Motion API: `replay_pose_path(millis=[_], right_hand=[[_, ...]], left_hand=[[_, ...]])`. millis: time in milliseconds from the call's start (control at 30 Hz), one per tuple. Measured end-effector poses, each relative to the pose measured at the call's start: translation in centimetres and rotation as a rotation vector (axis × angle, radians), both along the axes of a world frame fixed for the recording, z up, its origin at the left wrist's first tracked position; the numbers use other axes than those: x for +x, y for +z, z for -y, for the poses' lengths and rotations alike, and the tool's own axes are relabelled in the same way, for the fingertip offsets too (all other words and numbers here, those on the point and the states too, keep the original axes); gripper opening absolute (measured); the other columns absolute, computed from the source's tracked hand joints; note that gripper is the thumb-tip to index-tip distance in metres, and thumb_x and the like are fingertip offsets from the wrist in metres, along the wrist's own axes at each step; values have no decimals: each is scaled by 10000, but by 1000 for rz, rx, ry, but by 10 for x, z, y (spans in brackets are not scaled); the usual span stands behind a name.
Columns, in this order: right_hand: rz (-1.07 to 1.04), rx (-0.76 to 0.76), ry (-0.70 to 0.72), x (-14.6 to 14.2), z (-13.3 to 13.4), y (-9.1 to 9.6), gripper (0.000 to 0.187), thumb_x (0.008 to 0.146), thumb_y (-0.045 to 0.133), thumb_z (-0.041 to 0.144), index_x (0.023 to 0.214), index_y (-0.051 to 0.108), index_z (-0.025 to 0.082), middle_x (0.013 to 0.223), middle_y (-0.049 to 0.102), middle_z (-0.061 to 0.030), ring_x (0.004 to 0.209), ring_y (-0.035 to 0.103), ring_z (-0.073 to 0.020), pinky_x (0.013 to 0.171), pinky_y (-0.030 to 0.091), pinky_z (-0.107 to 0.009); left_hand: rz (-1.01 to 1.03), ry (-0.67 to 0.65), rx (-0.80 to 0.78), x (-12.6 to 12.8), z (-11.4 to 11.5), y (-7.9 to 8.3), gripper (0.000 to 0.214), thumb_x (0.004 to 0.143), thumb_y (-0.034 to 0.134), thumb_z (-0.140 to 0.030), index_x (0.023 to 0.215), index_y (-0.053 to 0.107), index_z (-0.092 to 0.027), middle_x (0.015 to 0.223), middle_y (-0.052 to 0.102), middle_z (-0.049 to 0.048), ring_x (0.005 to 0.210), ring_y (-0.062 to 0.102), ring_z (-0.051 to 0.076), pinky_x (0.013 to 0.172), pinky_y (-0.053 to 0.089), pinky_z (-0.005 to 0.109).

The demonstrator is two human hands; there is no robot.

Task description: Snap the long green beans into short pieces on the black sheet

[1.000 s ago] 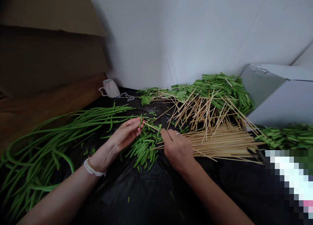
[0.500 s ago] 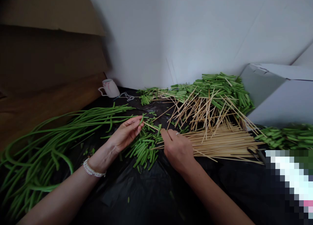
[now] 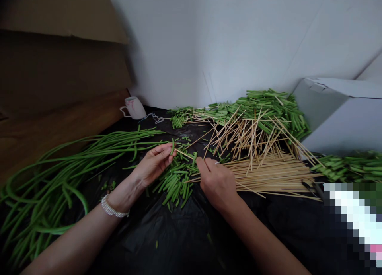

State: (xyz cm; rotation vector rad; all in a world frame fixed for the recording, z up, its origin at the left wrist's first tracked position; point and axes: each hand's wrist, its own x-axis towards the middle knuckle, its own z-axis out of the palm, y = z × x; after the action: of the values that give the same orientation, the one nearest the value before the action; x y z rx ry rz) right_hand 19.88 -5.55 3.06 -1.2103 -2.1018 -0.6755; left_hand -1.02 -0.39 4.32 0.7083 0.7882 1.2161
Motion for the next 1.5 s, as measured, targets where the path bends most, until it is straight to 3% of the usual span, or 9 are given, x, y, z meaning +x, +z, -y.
replay_pose_path(millis=[600,1500], right_hand=[[-12,17,4,-1,0,1,281,893,439,112,1032,682,128,710,619,-23,614,528,-136,553,328,-284],[-2,10,-4,-1,0,0,294,897,429,119,1042,684,133,713,611,-17,616,527,-144,565,325,-283]], left_hand=[[15,-39,-29,-1,1,2,123,779,719,-78,900,732,-90,798,717,62,706,663,85,652,539,146],[50,-28,-55,-2,-2,0,115,775,706,-40,879,732,-83,781,721,65,683,663,85,641,542,147]])
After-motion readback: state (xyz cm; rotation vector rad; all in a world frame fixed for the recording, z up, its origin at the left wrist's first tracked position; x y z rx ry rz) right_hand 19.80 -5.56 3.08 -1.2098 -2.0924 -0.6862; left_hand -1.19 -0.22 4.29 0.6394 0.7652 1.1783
